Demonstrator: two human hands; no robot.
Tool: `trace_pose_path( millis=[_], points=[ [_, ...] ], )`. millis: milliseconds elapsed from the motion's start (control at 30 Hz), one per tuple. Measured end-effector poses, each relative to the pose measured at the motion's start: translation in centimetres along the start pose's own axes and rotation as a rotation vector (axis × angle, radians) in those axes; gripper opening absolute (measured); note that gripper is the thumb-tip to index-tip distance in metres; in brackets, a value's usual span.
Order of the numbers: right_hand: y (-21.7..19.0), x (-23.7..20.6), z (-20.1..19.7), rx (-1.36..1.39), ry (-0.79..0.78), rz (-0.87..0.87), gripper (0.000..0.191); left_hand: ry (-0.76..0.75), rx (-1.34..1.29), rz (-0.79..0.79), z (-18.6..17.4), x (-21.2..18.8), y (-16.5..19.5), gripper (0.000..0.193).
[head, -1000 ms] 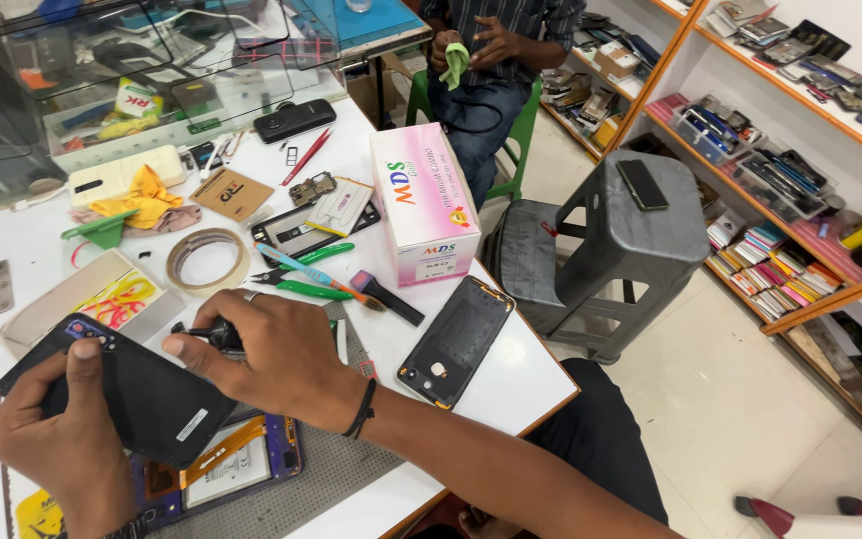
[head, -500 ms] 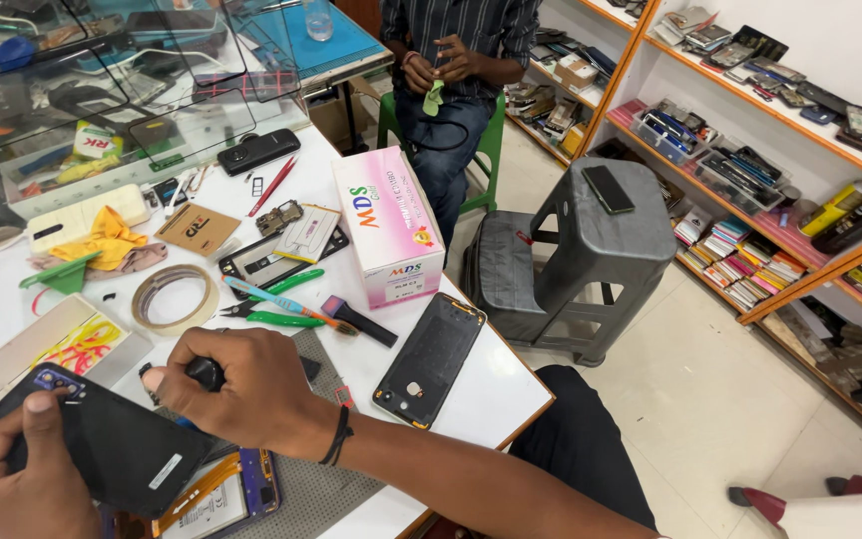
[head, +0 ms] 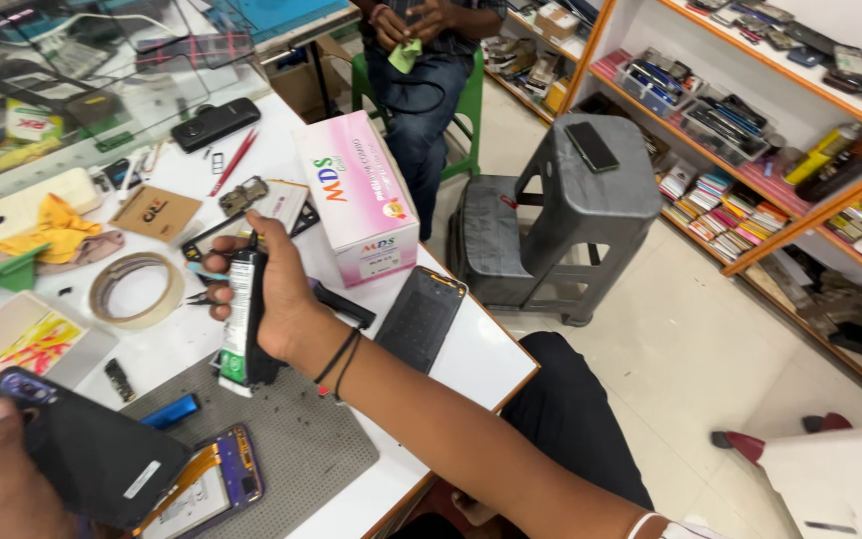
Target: The person works at a repair bench reassembling a smartphone. They press the back cover onto the phone body, apply adhesive from a glue tube along the cover's edge, fit the cover onto the phone, and wrap a rubber band around the assembled phone to hold it while the adhesive sets.
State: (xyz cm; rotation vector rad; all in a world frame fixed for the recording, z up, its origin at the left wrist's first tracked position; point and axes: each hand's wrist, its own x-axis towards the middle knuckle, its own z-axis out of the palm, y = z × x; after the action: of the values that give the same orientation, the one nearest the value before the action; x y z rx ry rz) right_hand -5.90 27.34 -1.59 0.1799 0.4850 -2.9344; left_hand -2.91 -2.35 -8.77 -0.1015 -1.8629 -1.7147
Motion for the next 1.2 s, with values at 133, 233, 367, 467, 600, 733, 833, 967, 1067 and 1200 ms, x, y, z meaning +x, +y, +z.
trace_pose_path(
  millis=[133,233,367,467,600,733,833,967,1067,1200],
  points=[
    [1.3,0.2,0.1,-0.120,0.030,0.107,0.050,0.054,-0.136,-0.124,0.2,0.4,-0.1,0.016],
    [2.7,-0.6,0.5,-0.161,-0.060,0.196,0.050,0.014,-0.103,-0.014,0.0,0.3,0.5,0.019],
    [3.5,-1.1,1.1,-0.223,-0.059,0.240,0.049,0.008,0.119,0.020,0.2,0.2,1.1,0.027],
    [3.7,-1.4,1.3,-0.254,-0.042,0.229,0.048,-0.026,0.152,0.034,0.4,0.4,1.3,0.024],
    [4.2,-1.5,1.2,-0.286,-0.044,0.213,0.048,-0.062,0.365,0.109,0.5,0.6,1.9,0.019],
    [5.1,-1.8,0.9,-0.308,-0.068,0.228,0.049,-0.090,0.463,0.171,1.0,0.2,2.7,0.021],
    [6.4,-2.0,0.8,-0.335,-0.125,0.282,0.049,-0.107,0.508,0.199,1.5,0.2,3.2,0.023],
    [8.4,-2.5,0.5,-0.442,-0.176,0.345,0.053,-0.182,0.599,0.113,1.3,0.5,3.3,0.023],
    [9.5,-2.5,0.1,-0.469,-0.194,0.363,0.056,-0.225,0.579,0.086,1.2,0.7,3.2,0.020],
    [10.2,-1.9,-0.6,-0.483,-0.139,0.369,0.058,-0.281,0.449,0.046,1.4,1.2,3.1,0.025]
  ],
)
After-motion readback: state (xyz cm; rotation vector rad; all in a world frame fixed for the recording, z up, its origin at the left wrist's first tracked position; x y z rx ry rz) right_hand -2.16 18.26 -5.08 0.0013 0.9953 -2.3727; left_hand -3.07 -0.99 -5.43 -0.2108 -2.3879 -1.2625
